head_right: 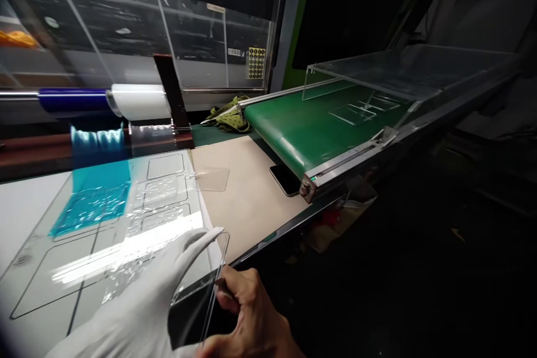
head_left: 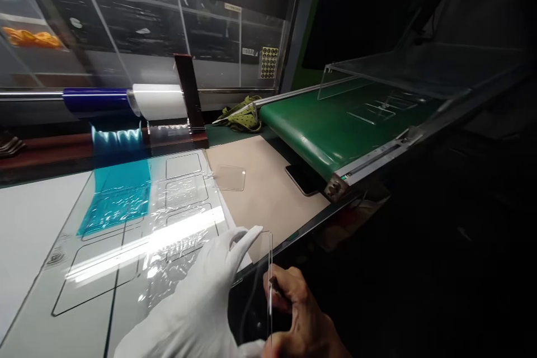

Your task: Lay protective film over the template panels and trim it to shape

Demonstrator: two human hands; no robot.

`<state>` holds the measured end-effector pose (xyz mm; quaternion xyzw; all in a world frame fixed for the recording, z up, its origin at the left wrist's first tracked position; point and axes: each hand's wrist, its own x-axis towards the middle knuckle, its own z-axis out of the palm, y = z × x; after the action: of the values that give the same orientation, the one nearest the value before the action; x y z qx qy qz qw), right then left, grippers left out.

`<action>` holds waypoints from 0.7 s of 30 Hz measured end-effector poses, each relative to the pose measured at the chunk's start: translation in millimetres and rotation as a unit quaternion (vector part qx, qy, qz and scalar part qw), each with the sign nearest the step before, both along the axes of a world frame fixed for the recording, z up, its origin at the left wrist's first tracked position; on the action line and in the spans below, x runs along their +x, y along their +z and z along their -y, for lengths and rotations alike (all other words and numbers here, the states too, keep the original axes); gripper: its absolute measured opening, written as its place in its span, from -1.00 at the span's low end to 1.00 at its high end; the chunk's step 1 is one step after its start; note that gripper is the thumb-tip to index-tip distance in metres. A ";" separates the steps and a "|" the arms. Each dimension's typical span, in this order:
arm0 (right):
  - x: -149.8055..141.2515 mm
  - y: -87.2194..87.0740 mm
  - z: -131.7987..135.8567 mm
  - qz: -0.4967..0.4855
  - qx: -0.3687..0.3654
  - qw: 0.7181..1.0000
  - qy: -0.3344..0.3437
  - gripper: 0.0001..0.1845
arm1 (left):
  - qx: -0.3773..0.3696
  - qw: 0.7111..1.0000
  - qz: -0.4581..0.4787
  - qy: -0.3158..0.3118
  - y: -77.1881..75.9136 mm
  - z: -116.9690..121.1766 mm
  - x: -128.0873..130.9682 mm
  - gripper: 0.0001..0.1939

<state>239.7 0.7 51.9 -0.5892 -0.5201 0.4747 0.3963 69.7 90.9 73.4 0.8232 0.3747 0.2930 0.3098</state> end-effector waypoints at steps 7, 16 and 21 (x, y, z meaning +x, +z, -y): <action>9.2 -27.9 10.7 -0.030 0.023 0.998 -0.052 -0.10 | 0.042 0.995 -0.087 -0.013 29.7 15.8 20.3 0.13; 24.5 -21.5 -34.2 0.055 0.315 0.936 -0.150 -0.60 | 0.155 0.963 -0.193 0.102 25.7 0.9 0.3 0.16; 46.9 -25.4 -121.6 0.371 0.219 0.902 0.000 -0.74 | -0.091 0.988 -0.034 0.123 13.0 -1.5 -34.3 0.20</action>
<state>286.5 122.3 26.5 -0.6211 -0.7202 0.0958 0.2938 35.4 92.5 86.4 0.7488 0.5088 0.2653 0.3316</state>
